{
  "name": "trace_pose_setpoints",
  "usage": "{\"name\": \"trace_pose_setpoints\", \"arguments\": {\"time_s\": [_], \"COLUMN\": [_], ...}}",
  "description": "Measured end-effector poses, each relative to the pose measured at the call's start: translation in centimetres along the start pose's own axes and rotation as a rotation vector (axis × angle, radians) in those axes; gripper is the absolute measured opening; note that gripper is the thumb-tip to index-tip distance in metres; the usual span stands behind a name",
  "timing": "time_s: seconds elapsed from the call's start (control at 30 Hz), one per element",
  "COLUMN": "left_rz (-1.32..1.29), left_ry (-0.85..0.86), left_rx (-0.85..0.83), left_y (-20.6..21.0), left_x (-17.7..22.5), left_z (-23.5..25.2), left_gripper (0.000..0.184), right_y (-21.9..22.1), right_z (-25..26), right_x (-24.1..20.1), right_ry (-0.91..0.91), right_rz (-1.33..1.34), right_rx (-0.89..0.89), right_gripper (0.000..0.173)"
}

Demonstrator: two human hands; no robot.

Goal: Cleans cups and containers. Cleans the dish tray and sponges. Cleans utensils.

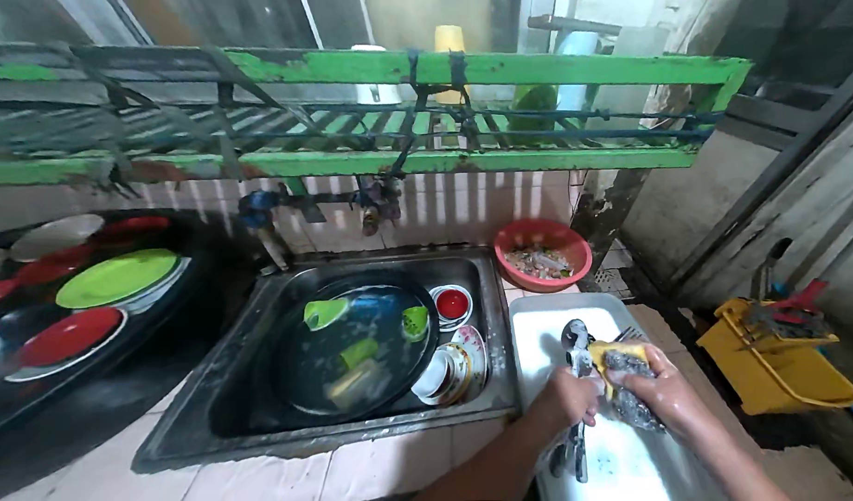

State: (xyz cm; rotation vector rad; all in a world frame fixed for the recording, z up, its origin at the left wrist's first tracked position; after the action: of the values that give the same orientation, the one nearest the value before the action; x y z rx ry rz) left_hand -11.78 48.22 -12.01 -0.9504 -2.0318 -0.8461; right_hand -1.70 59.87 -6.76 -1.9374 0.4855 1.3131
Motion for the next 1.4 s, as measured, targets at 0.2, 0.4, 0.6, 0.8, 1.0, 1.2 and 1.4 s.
{"name": "trace_pose_setpoints", "arguments": {"time_s": [0.2, 0.4, 0.6, 0.8, 1.0, 1.2, 1.4], "left_rz": [0.061, 0.052, -0.034, 0.009, -0.052, -0.047, -0.073], "left_ry": [-0.031, -0.051, -0.036, -0.020, -0.018, 0.108, 0.191], "left_rx": [0.078, 0.089, 0.017, -0.160, 0.003, 0.021, -0.059], "left_y": [0.1, -0.6, -0.2, 0.9, 0.3, -0.3, 0.3], "left_x": [-0.2, -0.7, -0.5, -0.6, -0.2, 0.6, 0.8], "left_z": [0.3, 0.4, 0.3, -0.1, 0.0, -0.8, -0.8], "left_gripper": [0.025, 0.022, 0.024, 0.025, 0.024, 0.029, 0.027], "right_y": [-0.8, 0.9, -3.8, -3.5, -2.5, -0.8, 1.6], "right_z": [1.7, 1.6, 3.6, 1.8, 1.9, 1.0, -0.8], "right_x": [-0.4, 0.8, 0.3, -0.5, 0.5, -0.1, 0.9], "right_ry": [-0.049, -0.083, -0.028, -0.085, -0.035, 0.091, 0.226], "right_rz": [-0.190, -0.340, -0.124, -0.213, 0.129, -0.214, -0.772], "right_rx": [0.159, 0.026, 0.271, 0.253, 0.290, 0.036, -0.683], "right_gripper": [0.054, 0.056, 0.064, 0.048, 0.040, 0.050, 0.057]}}
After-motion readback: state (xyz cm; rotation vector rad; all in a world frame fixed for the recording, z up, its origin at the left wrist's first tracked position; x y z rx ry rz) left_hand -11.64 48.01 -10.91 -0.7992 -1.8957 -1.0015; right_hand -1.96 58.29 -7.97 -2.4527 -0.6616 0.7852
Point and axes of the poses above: each hand's wrist, its own z-axis towards the middle knuckle, its own y-axis out of the palm, x = y × z, the point moved 5 cm from there along z, towards the middle knuckle
